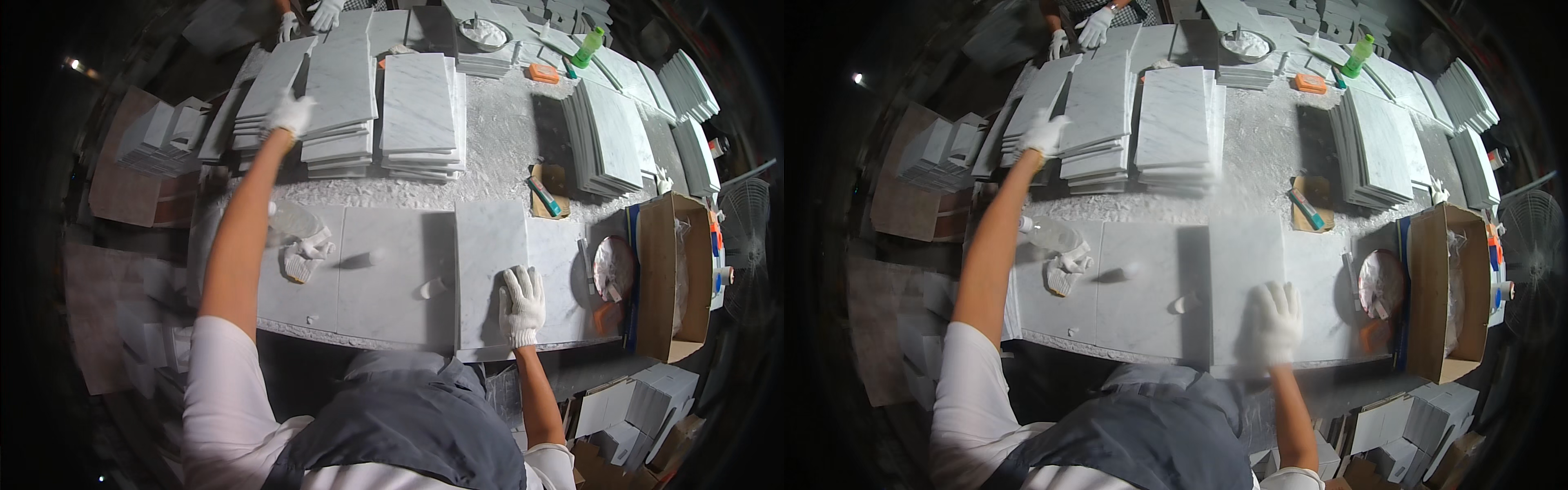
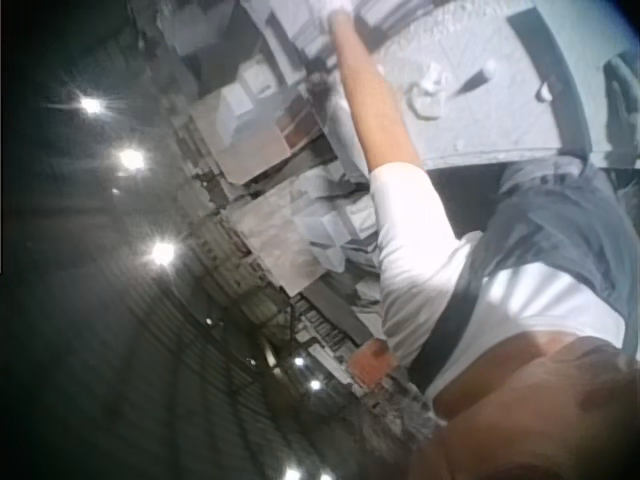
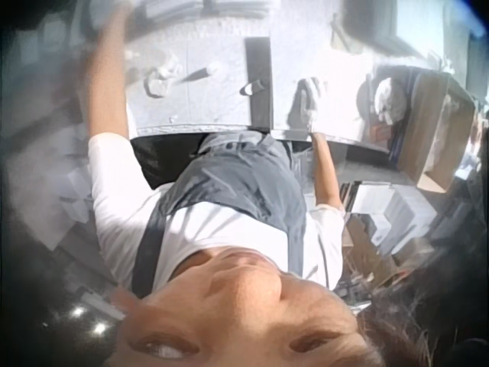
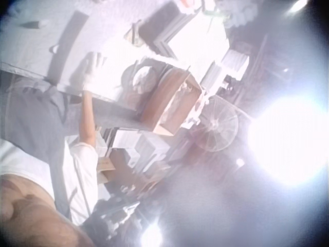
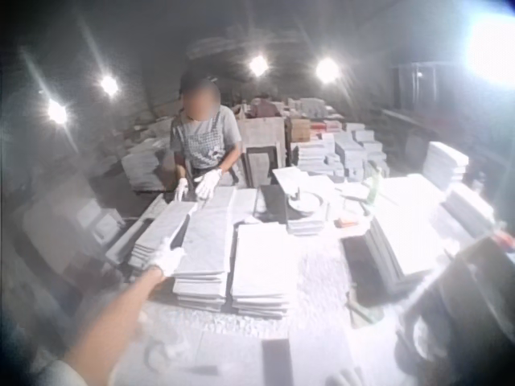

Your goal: The person wipes white rectangular tiles with a cloth and uses a small metal scraper to remove residue. They handle tiles one at a time, flip them, and place them into stacks on the workbench.

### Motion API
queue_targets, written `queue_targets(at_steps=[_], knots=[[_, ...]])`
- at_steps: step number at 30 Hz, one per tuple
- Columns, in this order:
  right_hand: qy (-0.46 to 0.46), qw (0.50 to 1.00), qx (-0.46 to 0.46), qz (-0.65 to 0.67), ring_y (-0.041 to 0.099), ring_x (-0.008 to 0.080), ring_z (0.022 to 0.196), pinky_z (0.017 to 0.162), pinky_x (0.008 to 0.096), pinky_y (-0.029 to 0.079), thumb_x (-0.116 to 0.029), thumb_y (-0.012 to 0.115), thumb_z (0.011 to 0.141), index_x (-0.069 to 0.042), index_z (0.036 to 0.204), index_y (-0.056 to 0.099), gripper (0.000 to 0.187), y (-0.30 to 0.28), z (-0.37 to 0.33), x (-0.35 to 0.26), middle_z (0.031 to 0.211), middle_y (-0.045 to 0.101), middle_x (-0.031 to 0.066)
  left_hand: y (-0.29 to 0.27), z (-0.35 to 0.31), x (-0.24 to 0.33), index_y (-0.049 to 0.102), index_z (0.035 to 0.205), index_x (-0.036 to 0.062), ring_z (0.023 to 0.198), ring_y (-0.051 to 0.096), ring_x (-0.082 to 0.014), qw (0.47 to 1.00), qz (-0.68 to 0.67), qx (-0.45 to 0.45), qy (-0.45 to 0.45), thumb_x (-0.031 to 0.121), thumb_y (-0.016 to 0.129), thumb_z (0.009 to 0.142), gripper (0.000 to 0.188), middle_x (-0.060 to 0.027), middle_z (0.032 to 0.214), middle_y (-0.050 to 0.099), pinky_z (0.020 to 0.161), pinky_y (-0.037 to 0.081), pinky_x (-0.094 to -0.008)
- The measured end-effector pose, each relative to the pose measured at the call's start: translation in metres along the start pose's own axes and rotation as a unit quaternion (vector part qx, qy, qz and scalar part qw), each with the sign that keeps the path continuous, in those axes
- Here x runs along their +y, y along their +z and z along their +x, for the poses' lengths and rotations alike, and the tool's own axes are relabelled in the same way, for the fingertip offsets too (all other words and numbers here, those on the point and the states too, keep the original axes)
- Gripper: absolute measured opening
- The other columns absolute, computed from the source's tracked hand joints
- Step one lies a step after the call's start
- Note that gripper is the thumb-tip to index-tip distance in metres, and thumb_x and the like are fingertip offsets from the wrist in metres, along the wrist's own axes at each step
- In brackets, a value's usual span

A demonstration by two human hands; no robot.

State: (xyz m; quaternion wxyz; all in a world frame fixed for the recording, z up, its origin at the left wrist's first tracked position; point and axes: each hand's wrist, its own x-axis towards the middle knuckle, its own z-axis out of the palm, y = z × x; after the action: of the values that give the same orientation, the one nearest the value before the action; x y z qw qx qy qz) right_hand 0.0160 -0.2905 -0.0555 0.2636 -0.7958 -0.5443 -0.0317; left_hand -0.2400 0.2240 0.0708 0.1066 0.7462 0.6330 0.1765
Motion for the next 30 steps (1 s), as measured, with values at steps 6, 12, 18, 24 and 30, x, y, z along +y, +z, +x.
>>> queue_targets(at_steps=[6,12,18,24,30], knots=[[-0.018,0.999,0.043,-0.012,0.060,0.0384,0.112,0.091,0.0458,0.052,-0.010,0.066,0.083,-0.017,0.104,0.065,0.021,-0.012,0.016,-0.011,0.113,0.063,0.0038,-0.044,-0.043,0.038,0.051,0.140,-0.0001,0.069,0.062,-0.0169,0.927,-0.291,-0.237,-0.017,0.030,0.065,0.097,0.055,-0.0106,0.086,0.061,0.058,0.054,-0.0289],[0.007,1.000,-0.016,0.006,0.057,0.0400,0.121,0.100,0.0462,0.050,-0.014,0.068,0.086,-0.017,0.112,0.067,0.026,-0.008,0.009,-0.004,0.124,0.063,0.0066,0.003,-0.233,0.077,0.052,0.147,0.0018,0.098,0.070,-0.0195,0.824,-0.273,-0.337,0.363,0.021,0.064,0.103,0.049,-0.0114,0.122,0.071,0.092,0.057,-0.0328],[0.018,0.990,-0.131,-0.043,0.043,0.0437,0.141,0.120,0.0548,0.031,-0.036,0.057,0.098,-0.011,0.139,0.060,0.049,-0.003,0.005,0.004,0.147,0.053,0.0169,0.028,-0.343,0.060,0.054,0.146,0.0084,0.107,0.071,-0.0257,0.818,-0.265,-0.473,0.193,0.029,0.066,0.100,0.052,-0.0140,0.112,0.075,0.098,0.053,-0.0374],[-0.099,0.972,-0.211,-0.014,0.035,0.0393,0.146,0.126,0.0538,0.021,-0.049,0.050,0.100,-0.006,0.144,0.052,0.061,0.017,0.040,-0.025,0.151,0.046,0.0169,0.026,-0.405,0.048,0.053,0.146,0.0084,0.098,0.072,-0.0257,0.795,-0.280,-0.527,0.103,0.027,0.066,0.099,0.052,-0.0126,0.106,0.076,0.092,0.054,-0.0386],[-0.145,0.977,-0.155,-0.032,0.032,0.0315,0.152,0.128,0.0485,0.016,-0.053,0.039,0.105,-0.012,0.152,0.047,0.063,0.072,0.107,-0.012,0.160,0.043,0.0112,0.025,-0.424,0.065,0.050,0.145,0.0102,0.090,0.073,-0.0254,0.797,-0.273,-0.512,0.167,0.028,0.066,0.099,0.052,-0.0094,0.099,0.076,0.084,0.056,-0.0380]])
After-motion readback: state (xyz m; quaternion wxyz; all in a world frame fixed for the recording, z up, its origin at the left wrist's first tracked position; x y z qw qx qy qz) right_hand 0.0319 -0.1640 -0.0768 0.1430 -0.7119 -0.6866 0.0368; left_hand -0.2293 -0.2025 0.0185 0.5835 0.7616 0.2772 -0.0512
